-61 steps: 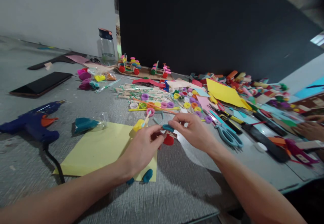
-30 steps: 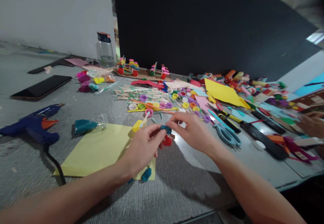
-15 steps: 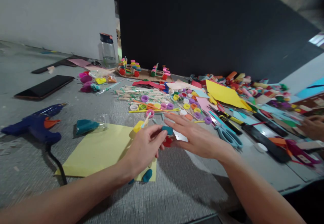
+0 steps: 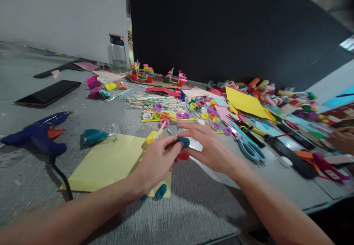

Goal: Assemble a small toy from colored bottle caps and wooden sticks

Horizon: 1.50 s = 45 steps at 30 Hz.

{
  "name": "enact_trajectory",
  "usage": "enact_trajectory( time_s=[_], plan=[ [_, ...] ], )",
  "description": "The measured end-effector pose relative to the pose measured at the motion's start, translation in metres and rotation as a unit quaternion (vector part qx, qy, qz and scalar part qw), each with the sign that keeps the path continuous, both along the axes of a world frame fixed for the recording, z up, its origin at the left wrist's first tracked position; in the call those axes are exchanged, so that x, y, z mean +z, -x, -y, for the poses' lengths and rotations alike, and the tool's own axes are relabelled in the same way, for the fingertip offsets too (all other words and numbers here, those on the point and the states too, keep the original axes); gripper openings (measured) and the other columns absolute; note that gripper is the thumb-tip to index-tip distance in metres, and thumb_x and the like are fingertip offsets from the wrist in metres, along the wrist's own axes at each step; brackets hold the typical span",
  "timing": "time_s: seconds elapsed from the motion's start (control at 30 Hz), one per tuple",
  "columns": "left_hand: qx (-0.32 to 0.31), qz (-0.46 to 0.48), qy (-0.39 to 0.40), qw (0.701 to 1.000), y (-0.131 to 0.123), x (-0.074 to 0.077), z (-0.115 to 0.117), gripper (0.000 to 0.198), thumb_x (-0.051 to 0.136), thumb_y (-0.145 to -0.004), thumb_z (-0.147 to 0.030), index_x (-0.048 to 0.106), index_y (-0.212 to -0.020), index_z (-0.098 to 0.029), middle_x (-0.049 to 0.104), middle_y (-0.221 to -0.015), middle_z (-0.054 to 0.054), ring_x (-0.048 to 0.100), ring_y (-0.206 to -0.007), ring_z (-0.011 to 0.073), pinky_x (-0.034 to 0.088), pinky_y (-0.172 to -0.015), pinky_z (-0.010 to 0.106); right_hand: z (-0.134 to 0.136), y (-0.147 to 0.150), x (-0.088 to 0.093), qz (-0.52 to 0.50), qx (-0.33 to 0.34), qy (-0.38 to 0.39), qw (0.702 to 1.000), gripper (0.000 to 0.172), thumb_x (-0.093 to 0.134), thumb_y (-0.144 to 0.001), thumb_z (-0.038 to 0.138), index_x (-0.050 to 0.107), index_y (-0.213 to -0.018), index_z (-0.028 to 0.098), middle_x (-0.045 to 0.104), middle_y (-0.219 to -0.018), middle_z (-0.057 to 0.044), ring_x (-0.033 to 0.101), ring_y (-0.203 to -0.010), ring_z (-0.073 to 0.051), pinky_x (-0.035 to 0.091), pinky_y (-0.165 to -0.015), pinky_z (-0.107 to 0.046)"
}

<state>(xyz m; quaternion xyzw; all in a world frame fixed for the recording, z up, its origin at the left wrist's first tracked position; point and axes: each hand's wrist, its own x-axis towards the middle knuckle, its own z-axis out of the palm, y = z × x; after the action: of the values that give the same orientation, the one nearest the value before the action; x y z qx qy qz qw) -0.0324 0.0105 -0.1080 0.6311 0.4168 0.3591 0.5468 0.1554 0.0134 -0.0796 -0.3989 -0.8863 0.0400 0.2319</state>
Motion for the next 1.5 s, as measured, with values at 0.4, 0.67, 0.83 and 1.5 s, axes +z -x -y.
enact_trajectory(
  time_s=[0.4,0.67,0.83,1.5],
  plan=[
    [0.004,0.058,0.094,0.994,-0.003,-0.002,0.002,0.042,0.047,-0.093,-0.050,0.057,-0.067,-0.018,0.053,-0.058,0.000,0.050,-0.051,0.0130,0.038,-0.041,0.022,0.003,0.013,-0.004,-0.037,-0.028,-0.020,0.999,0.020,0.068,-0.085,0.019,0.063,-0.104,0.021,0.067,-0.126,-0.008,0.058,-0.124,-0.024,0.044,-0.106,-0.045],
    [0.024,0.049,0.096,0.994,-0.002,-0.005,0.001,0.046,0.045,-0.093,-0.052,0.052,-0.062,-0.018,0.051,-0.057,0.000,0.044,-0.050,0.0113,0.033,-0.046,0.023,-0.002,0.014,-0.017,-0.085,-0.013,-0.055,0.995,0.013,0.066,-0.086,0.018,0.064,-0.099,0.020,0.071,-0.116,-0.008,0.063,-0.114,-0.021,0.048,-0.100,-0.042],
    [0.023,0.058,0.102,0.993,-0.001,-0.004,0.002,0.046,0.046,-0.092,-0.051,0.050,-0.060,-0.018,0.049,-0.057,0.000,0.044,-0.050,0.0110,0.031,-0.046,0.023,-0.003,0.015,-0.020,-0.094,-0.014,-0.057,0.994,0.011,0.065,-0.087,0.018,0.063,-0.098,0.021,0.072,-0.113,-0.007,0.064,-0.112,-0.021,0.049,-0.098,-0.041],
    [0.010,0.082,0.095,0.992,-0.001,-0.003,0.001,0.036,0.054,-0.092,-0.045,0.059,-0.068,-0.018,0.052,-0.062,-0.001,0.046,-0.051,0.0099,0.036,-0.043,0.020,0.003,0.008,-0.010,-0.090,-0.036,-0.021,0.995,0.015,0.069,-0.087,0.021,0.065,-0.102,0.023,0.070,-0.121,-0.005,0.061,-0.120,-0.021,0.047,-0.104,-0.044]
  ],
)
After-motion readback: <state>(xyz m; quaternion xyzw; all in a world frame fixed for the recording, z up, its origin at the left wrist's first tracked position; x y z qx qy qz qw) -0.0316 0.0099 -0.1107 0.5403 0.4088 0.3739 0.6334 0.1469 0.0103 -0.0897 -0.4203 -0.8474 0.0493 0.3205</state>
